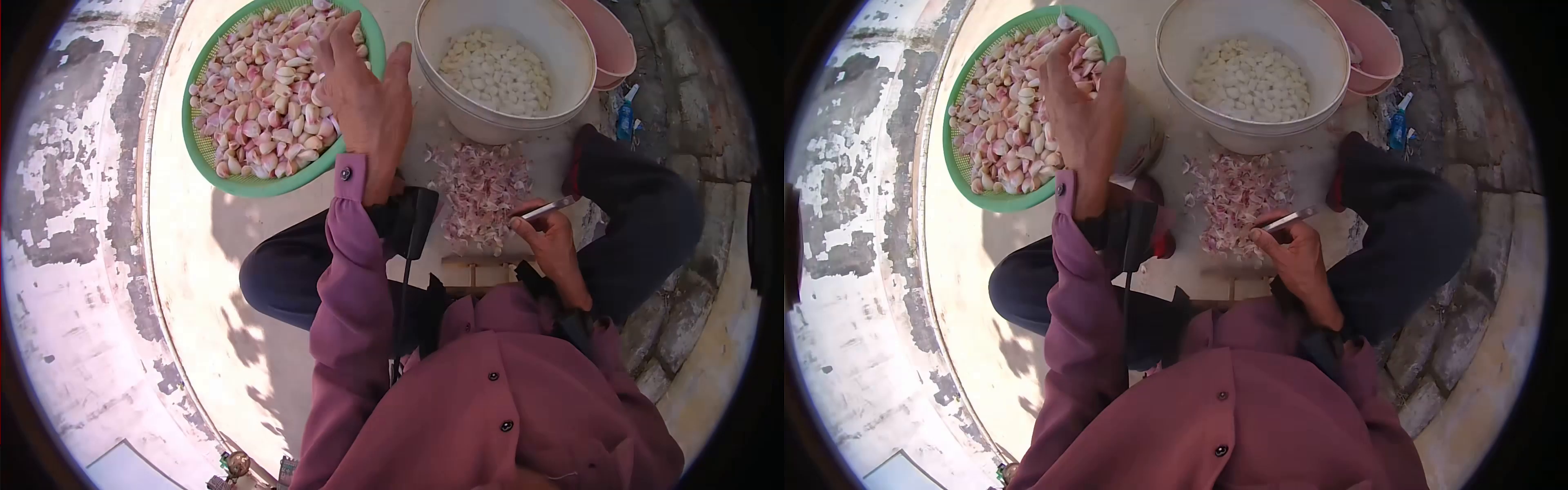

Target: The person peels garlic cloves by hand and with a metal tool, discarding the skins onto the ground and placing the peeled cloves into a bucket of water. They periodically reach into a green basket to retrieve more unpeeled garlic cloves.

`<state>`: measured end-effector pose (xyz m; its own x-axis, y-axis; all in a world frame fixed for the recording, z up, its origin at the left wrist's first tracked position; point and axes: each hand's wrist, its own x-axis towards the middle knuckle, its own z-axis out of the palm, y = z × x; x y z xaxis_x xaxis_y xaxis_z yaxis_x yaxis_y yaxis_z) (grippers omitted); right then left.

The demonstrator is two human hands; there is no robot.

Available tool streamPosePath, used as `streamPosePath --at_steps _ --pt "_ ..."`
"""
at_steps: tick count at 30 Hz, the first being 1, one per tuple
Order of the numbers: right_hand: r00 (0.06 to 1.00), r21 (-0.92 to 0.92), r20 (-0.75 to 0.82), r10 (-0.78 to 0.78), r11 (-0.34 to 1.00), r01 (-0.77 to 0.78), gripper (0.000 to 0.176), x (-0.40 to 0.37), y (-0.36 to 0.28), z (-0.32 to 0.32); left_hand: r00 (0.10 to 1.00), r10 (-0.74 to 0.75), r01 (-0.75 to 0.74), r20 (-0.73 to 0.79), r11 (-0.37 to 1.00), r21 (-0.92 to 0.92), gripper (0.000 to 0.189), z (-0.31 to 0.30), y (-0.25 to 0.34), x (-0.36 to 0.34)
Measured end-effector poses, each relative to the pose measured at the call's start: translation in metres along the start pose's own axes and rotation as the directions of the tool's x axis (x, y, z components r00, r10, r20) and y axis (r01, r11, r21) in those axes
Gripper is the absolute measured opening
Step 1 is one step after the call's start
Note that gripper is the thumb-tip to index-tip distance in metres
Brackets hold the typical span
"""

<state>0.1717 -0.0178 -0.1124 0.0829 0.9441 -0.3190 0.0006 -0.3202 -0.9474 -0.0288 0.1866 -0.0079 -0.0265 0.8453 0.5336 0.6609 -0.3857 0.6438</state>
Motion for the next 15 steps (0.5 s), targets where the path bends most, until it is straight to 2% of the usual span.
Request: streamPosePath --at_steps 1,2,4,5,7,9,11,12,13,15 --pt "1.000 0.009 0.001 -0.008 1.000 0.008 0.016 0.004 -0.002 0.003 0.995 0.007 -0.019 0.101 0.993 0.119 0.063 -0.008 -0.021 -0.008" --pt "1.000 -0.002 0.030 -0.006 1.000 0.006 0.015 0.005 -0.005 0.006 0.995 0.016 -0.028 0.101 0.992 0.122 0.063 -0.011 -0.032 -0.010" --pt "0.996 -0.033 0.092 0.011 0.999 -0.008 0.013 0.005 -0.007 0.011 0.976 0.074 -0.173 0.205 0.833 0.525 0.066 -0.017 -0.050 -0.012" --pt "0.995 -0.028 0.098 0.002 1.000 0.001 0.013 0.005 -0.009 0.013 0.968 -0.004 -0.142 0.251 0.817 0.559 0.065 -0.018 -0.065 -0.006" --pt "0.995 -0.182 0.100 0.000 0.983 0.019 0.013 0.006 -0.016 0.015 0.977 0.051 -0.177 0.205 0.729 0.662 0.060 -0.024 -0.079 0.014" --pt "0.996 -0.168 0.082 0.027 0.986 -0.013 0.013 0.006 -0.017 0.015 0.980 0.080 -0.185 0.184 0.717 0.672 0.053 -0.035 -0.093 0.030" --pt "0.996 -0.157 0.066 0.057 0.987 -0.046 0.013 0.008 -0.018 0.014 0.943 0.046 -0.242 0.330 0.777 0.582 0.045 -0.048 -0.102 0.042" --pt "0.997 -0.153 0.062 0.053 0.987 -0.044 0.013 0.008 -0.017 0.014 0.965 0.053 -0.200 0.258 0.784 0.587 0.034 -0.053 -0.091 0.043" --pt "0.997 -0.149 0.058 0.051 0.988 -0.042 0.013 0.007 -0.016 0.014 0.965 0.053 -0.201 0.258 0.784 0.588 0.034 -0.057 -0.092 0.044" --pt "0.998 -0.136 0.059 0.000 0.991 0.008 0.014 0.005 -0.013 0.015 0.924 -0.080 -0.197 0.373 0.737 0.646 0.026 -0.076 -0.100 0.051"
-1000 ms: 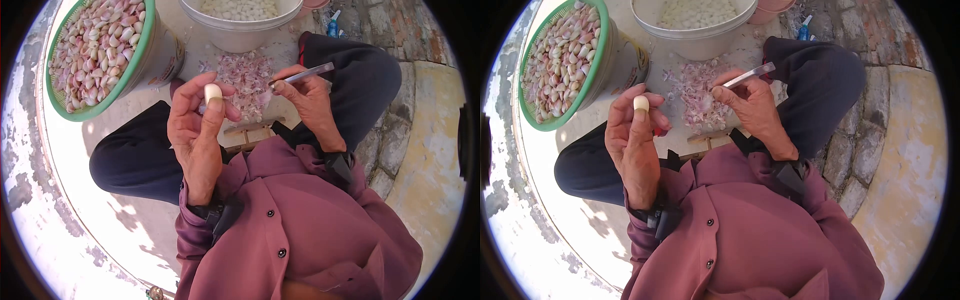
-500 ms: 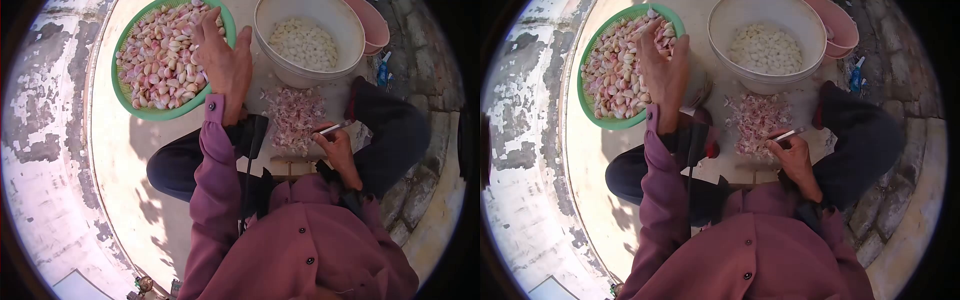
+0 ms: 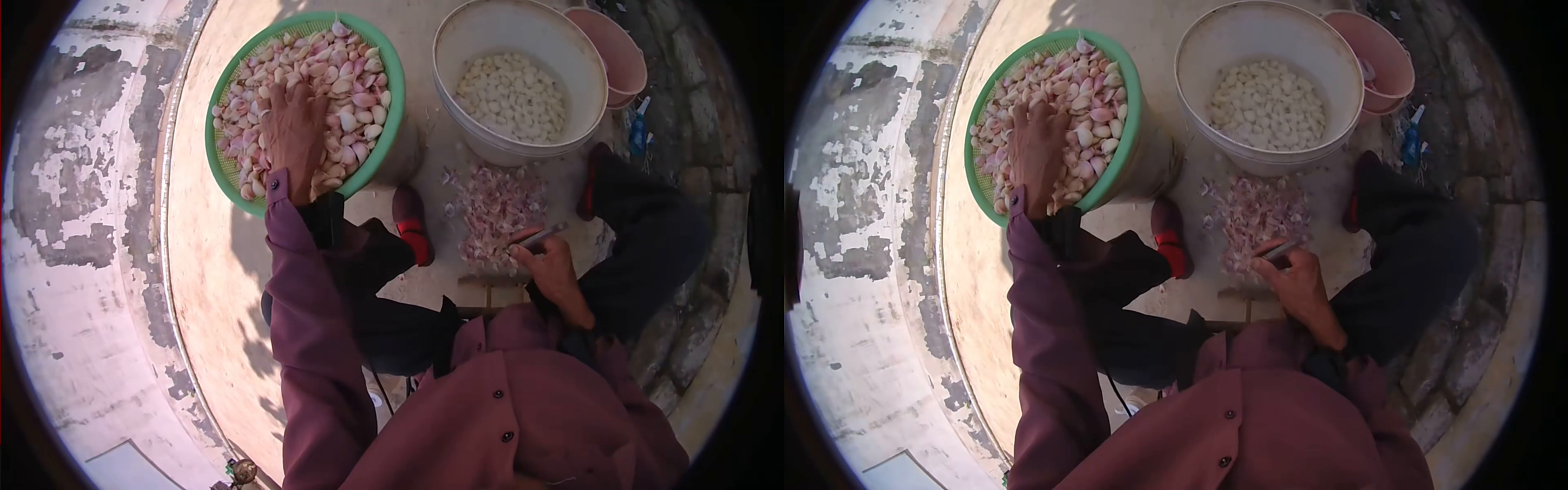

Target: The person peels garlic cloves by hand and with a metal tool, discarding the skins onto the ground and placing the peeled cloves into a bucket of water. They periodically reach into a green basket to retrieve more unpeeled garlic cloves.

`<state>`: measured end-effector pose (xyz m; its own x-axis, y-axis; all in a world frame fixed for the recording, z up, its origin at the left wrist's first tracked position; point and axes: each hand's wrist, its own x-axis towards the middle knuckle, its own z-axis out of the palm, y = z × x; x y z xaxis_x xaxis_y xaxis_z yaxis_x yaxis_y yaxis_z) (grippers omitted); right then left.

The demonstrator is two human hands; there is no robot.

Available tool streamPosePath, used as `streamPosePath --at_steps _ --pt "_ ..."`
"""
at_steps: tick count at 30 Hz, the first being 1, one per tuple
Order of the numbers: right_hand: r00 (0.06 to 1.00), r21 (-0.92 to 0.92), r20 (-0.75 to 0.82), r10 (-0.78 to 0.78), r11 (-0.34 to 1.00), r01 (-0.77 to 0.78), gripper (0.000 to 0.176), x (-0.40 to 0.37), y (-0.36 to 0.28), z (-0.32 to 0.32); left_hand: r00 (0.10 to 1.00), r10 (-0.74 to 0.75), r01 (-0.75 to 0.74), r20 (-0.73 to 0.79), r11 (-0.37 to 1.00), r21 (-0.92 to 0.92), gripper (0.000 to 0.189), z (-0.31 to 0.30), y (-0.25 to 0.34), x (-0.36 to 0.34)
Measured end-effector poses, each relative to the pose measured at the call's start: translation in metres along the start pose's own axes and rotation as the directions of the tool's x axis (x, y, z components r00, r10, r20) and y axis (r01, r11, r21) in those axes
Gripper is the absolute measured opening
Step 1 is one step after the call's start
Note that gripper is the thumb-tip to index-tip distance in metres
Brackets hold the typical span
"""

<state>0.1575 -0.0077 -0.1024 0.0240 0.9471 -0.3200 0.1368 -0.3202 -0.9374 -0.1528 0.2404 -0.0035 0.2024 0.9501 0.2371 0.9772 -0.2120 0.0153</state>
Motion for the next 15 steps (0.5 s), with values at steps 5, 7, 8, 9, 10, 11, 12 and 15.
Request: streamPosePath --at_steps 5,7,8,9,10,11,12,15 --pt "1.000 0.021 -0.009 -0.020 1.000 0.020 0.016 -0.003 0.007 -0.001 0.979 -0.004 -0.008 -0.205 0.998 -0.056 0.018 -0.002 -0.030 -0.006" --pt "1.000 0.011 0.003 -0.030 0.999 0.030 0.016 -0.003 0.010 -0.001 0.961 -0.049 0.018 -0.272 0.993 -0.113 0.018 -0.004 -0.048 0.005" --pt "0.999 0.011 0.001 -0.034 0.999 0.034 0.016 -0.003 0.011 -0.002 0.939 -0.102 0.047 -0.329 0.984 -0.171 0.018 -0.007 -0.059 0.010" --pt "1.000 -0.015 0.005 -0.018 1.000 0.018 0.017 -0.003 0.012 -0.003 0.908 -0.108 0.022 -0.405 0.977 -0.211 0.018 -0.008 -0.069 0.015" --pt "1.000 -0.042 0.008 0.000 0.999 0.001 0.017 -0.004 0.012 -0.003 0.896 -0.248 0.137 -0.368 0.943 -0.303 0.018 -0.015 -0.071 0.017" --pt "1.000 -0.044 0.006 -0.005 0.999 0.005 0.017 -0.004 0.011 -0.003 0.867 -0.382 0.248 -0.319 0.887 -0.389 0.017 -0.024 -0.073 0.019" --pt "1.000 -0.035 0.001 -0.014 0.999 0.014 0.018 -0.004 0.009 -0.002 0.851 -0.384 0.197 -0.359 0.867 -0.458 0.018 -0.026 -0.083 0.020" --pt "1.000 -0.022 -0.005 -0.024 0.999 0.024 0.018 -0.004 0.013 0.001 0.839 -0.528 0.100 -0.132 0.388 -0.916 0.018 -0.032 -0.105 0.019"
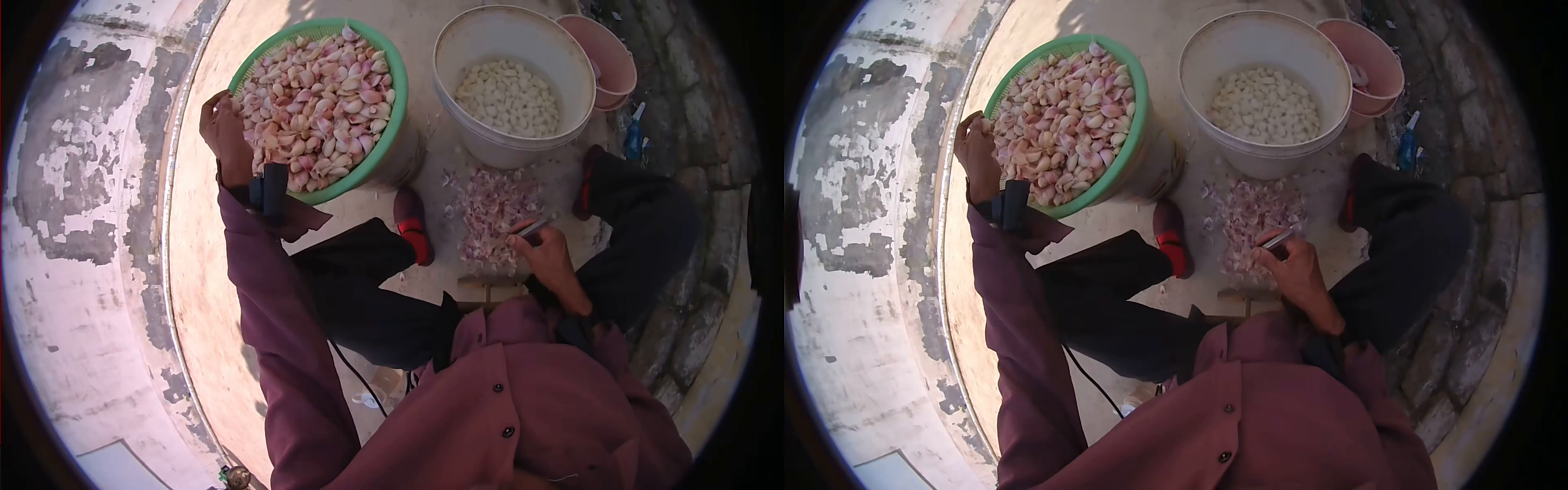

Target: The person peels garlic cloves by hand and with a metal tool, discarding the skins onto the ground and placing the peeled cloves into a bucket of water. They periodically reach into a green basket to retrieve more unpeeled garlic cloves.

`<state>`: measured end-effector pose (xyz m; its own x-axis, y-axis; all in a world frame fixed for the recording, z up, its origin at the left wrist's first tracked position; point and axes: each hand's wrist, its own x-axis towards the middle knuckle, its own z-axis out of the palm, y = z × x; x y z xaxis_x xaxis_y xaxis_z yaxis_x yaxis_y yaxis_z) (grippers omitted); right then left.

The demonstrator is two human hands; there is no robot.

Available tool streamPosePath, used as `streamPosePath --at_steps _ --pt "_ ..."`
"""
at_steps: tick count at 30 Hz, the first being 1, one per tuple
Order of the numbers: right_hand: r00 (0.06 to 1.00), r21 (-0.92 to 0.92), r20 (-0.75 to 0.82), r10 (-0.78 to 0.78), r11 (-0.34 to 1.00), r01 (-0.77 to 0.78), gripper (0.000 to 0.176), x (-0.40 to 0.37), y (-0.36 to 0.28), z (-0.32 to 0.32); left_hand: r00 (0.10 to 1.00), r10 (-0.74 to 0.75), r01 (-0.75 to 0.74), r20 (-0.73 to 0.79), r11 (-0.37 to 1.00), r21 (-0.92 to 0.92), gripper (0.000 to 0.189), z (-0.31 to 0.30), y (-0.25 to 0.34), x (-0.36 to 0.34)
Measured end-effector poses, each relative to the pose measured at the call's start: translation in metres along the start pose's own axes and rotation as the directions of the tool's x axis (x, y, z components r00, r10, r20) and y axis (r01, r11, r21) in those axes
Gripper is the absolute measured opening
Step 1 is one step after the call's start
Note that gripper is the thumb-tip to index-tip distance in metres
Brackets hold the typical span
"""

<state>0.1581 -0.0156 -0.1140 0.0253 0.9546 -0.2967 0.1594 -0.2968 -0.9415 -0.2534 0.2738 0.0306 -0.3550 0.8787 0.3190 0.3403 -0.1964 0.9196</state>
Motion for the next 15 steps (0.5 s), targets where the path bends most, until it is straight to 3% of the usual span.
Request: streamPosePath --at_steps 1,2,3,4,6,7,10,12,14,15 --pt "1.000 0.003 -0.002 -0.003 1.000 0.003 0.018 0.000 0.003 0.000 0.989 -0.119 0.139 0.089 0.950 -0.281 0.015 -0.012 -0.003 0.007" --pt "1.000 -0.001 0.001 -0.004 1.000 0.004 0.018 0.000 0.005 0.001 0.957 -0.202 0.283 0.206 0.804 -0.523 0.013 -0.023 -0.003 0.013" --pt "1.000 -0.033 0.005 -0.002 0.999 0.002 0.018 -0.001 0.007 0.000 0.924 -0.349 0.371 0.156 0.722 -0.584 0.011 -0.014 0.021 -0.003" --pt "1.000 -0.066 0.009 0.000 0.998 0.001 0.019 0.000 0.007 0.000 0.924 -0.349 0.370 0.154 0.720 -0.587 0.011 -0.013 0.028 -0.012" --pt "1.000 -0.009 0.023 0.003 1.000 -0.003 0.019 0.000 0.002 0.002 0.843 -0.188 0.533 0.504 0.420 -0.735 0.012 -0.012 0.034 -0.031" --pt "0.999 0.051 0.038 0.013 0.999 -0.014 0.019 -0.003 -0.001 0.002 0.798 -0.126 0.591 0.589 0.355 -0.725 0.014 -0.006 0.041 -0.049" --pt "0.998 0.152 0.067 0.018 0.988 -0.028 0.020 -0.005 -0.010 0.000 0.718 -0.136 0.668 0.682 0.409 -0.621 0.018 0.026 0.074 -0.127" --pt "0.996 0.189 0.079 0.034 0.981 -0.049 0.021 -0.007 -0.024 -0.004 0.610 -0.176 0.781 0.772 0.297 -0.549 0.018 0.046 0.084 -0.181" --pt "0.992 0.335 0.053 -0.111 0.938 0.087 0.022 -0.012 -0.043 -0.005 0.526 -0.236 0.844 0.817 0.260 -0.469 0.018 0.063 0.086 -0.229" --pt "0.996 0.320 0.041 -0.080 0.945 0.063 0.022 -0.015 -0.055 -0.008 0.504 -0.222 0.860 0.835 0.219 -0.461 0.019 0.071 0.084 -0.251"
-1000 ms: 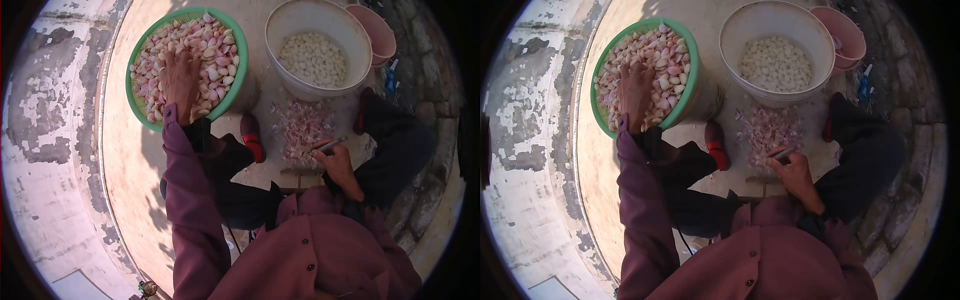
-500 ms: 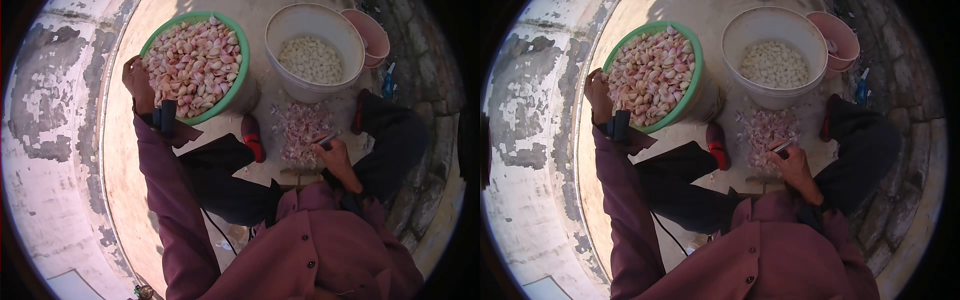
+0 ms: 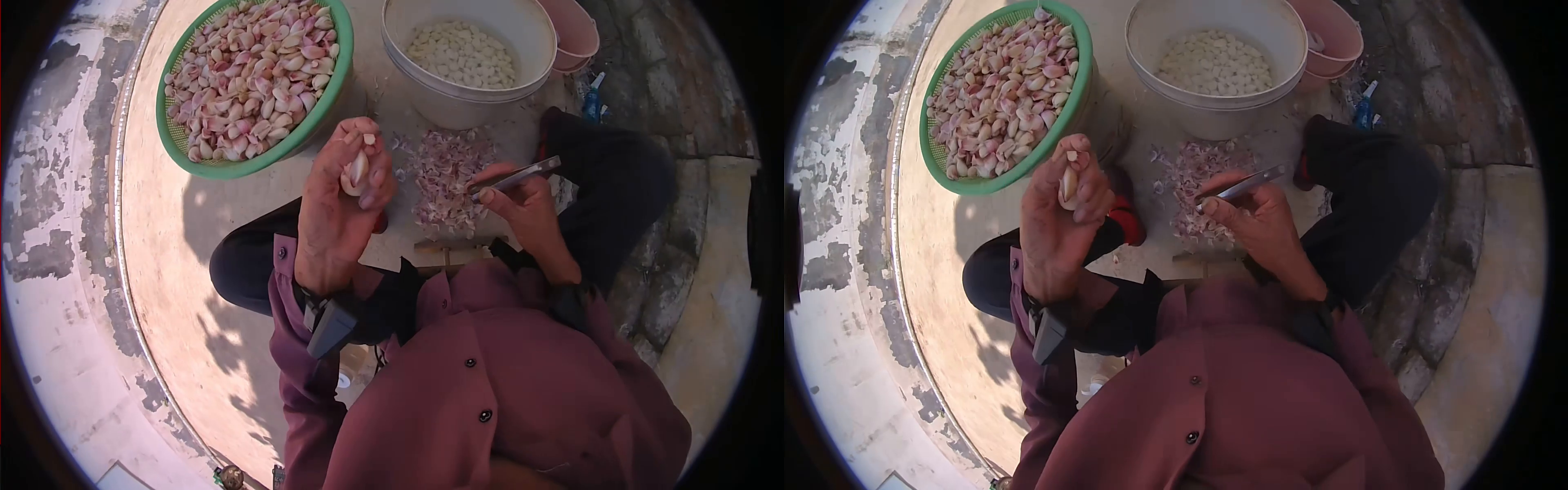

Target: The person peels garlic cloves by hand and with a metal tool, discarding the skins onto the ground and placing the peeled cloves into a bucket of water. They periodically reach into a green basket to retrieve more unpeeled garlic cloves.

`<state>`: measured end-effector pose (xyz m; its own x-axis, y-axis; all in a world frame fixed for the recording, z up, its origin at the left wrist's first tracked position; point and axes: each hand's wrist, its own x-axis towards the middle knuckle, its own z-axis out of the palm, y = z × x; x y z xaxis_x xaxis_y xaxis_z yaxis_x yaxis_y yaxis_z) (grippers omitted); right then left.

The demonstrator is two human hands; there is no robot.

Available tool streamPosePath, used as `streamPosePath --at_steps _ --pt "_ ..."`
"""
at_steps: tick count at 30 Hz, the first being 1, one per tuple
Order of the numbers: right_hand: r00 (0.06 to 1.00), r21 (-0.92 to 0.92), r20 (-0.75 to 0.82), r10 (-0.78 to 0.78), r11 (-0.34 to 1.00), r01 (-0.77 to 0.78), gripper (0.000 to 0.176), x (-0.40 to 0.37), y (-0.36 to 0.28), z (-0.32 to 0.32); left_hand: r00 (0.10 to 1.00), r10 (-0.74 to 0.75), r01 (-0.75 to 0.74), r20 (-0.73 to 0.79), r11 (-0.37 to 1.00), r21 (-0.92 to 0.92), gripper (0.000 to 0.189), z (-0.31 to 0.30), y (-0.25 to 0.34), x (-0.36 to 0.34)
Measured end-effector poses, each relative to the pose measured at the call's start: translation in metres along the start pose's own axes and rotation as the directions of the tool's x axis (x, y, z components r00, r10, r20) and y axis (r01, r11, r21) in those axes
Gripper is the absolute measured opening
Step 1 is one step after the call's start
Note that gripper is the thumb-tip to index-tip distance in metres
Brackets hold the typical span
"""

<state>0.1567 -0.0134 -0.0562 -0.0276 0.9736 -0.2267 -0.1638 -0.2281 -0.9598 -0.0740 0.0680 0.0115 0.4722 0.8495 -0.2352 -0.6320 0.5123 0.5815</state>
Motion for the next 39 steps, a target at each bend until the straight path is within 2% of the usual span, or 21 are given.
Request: streamPosePath --at_steps 2,3,5,6,8,12,14,17,18,20,21,22,23,27,29,30,32,33,35,37,39 --pt "0.981 -0.035 0.029 -0.189 0.981 0.190 0.020 -0.004 -0.026 0.002 0.999 -0.040 0.040 -0.002 0.999 -0.012 0.019 0.004 -0.036 -0.007" --pt "0.986 -0.050 0.012 -0.168 0.984 0.169 0.020 -0.006 -0.034 0.003 0.998 -0.062 0.062 -0.001 0.997 -0.034 0.019 0.007 -0.048 -0.011" --pt "0.938 0.063 0.010 -0.347 0.936 0.346 0.021 -0.011 -0.046 0.007 0.992 -0.106 0.104 -0.071 0.994 -0.038 0.018 0.017 -0.064 -0.016" --pt "0.943 0.052 0.001 -0.332 0.942 0.332 0.021 -0.015 -0.051 0.009 0.990 -0.122 0.118 -0.071 0.992 -0.054 0.018 0.023 -0.070 -0.019" --pt "0.946 0.070 0.051 -0.320 0.946 0.317 0.022 -0.023 -0.057 0.011 0.985 -0.115 0.128 -0.126 0.987 0.102 0.017 0.033 -0.079 -0.024" --pt "0.943 0.010 0.043 -0.330 0.944 0.330 0.021 -0.031 -0.043 0.010 0.988 -0.085 0.105 -0.131 0.983 0.152 0.015 0.035 -0.087 -0.030" --pt "0.932 -0.156 0.037 -0.361 0.919 0.363 0.021 -0.035 -0.041 0.009 0.980 -0.014 0.074 -0.199 0.952 0.298 0.015 0.037 -0.089 -0.032" --pt "0.916 -0.294 0.076 -0.394 0.869 0.398 0.021 -0.038 -0.041 0.005 0.977 0.000 0.082 -0.212 0.922 0.380 0.016 0.039 -0.092 -0.033" --pt "0.918 -0.294 0.073 -0.391 0.871 0.394 0.021 -0.039 -0.041 0.005 0.977 -0.004 0.086 -0.213 0.922 0.379 0.016 0.040 -0.091 -0.033" --pt "0.931 -0.313 0.062 -0.359 0.879 0.359 0.019 -0.040 -0.043 0.005 0.986 0.043 0.062 -0.163 0.809 0.585 0.018 0.040 -0.087 -0.033" --pt "0.931 -0.314 0.063 -0.359 0.879 0.359 0.019 -0.039 -0.042 0.005 0.986 0.043 0.061 -0.163 0.809 0.585 0.018 0.038 -0.086 -0.032" --pt "0.968 -0.080 0.016 -0.250 0.965 0.250 0.018 -0.039 -0.041 0.004 0.990 -0.001 0.075 -0.139 0.845 0.530 0.020 0.037 -0.085 -0.032" --pt "0.992 0.163 -0.003 -0.127 0.979 0.126 0.017 -0.039 -0.039 0.005 0.993 -0.044 0.093 -0.113 0.877 0.472 0.021 0.035 -0.085 -0.032" --pt "1.000 0.277 -0.017 -0.013 0.961 0.017 0.017 -0.036 -0.031 -0.002 0.997 -0.044 0.067 -0.063 0.895 0.440 0.025 0.030 -0.097 -0.031" --pt "0.993 0.554 0.051 0.108 0.824 -0.118 0.018 -0.035 -0.028 -0.006 0.992 -0.128 0.129 -0.018 0.986 0.103 0.027 0.036 -0.103 -0.031" --pt "0.993 0.553 0.050 0.109 0.825 -0.118 0.018 -0.035 -0.026 -0.005 0.992 -0.129 0.130 -0.017 0.986 0.102 0.027 0.034 -0.105 -0.030" --pt "0.998 0.467 -0.050 0.040 0.884 -0.011 0.016 -0.033 -0.021 -0.001 0.974 -0.042 0.058 -0.221 0.996 0.065 0.027 0.026 -0.112 -0.028" --pt "0.998 0.468 -0.049 0.044 0.884 -0.016 0.016 -0.034 -0.021 0.001 0.973 -0.043 0.059 -0.225 0.996 0.064 0.027 0.022 -0.114 -0.031" --pt "0.989 0.362 -0.145 -0.041 0.928 0.091 0.016 -0.031 -0.024 0.003 0.974 0.120 -0.079 -0.193 0.975 0.208 0.026 0.013 -0.114 -0.034" --pt "0.992 0.342 -0.120 -0.032 0.937 0.071 0.016 -0.032 -0.023 0.005 0.981 0.129 -0.090 -0.145 0.963 0.254 0.030 0.020 -0.114 -0.037" --pt "0.996 0.322 -0.085 -0.026 0.945 0.052 0.016 -0.031 -0.023 0.008 0.953 0.261 -0.160 -0.153 0.863 0.478 0.031 0.036 -0.120 -0.036"
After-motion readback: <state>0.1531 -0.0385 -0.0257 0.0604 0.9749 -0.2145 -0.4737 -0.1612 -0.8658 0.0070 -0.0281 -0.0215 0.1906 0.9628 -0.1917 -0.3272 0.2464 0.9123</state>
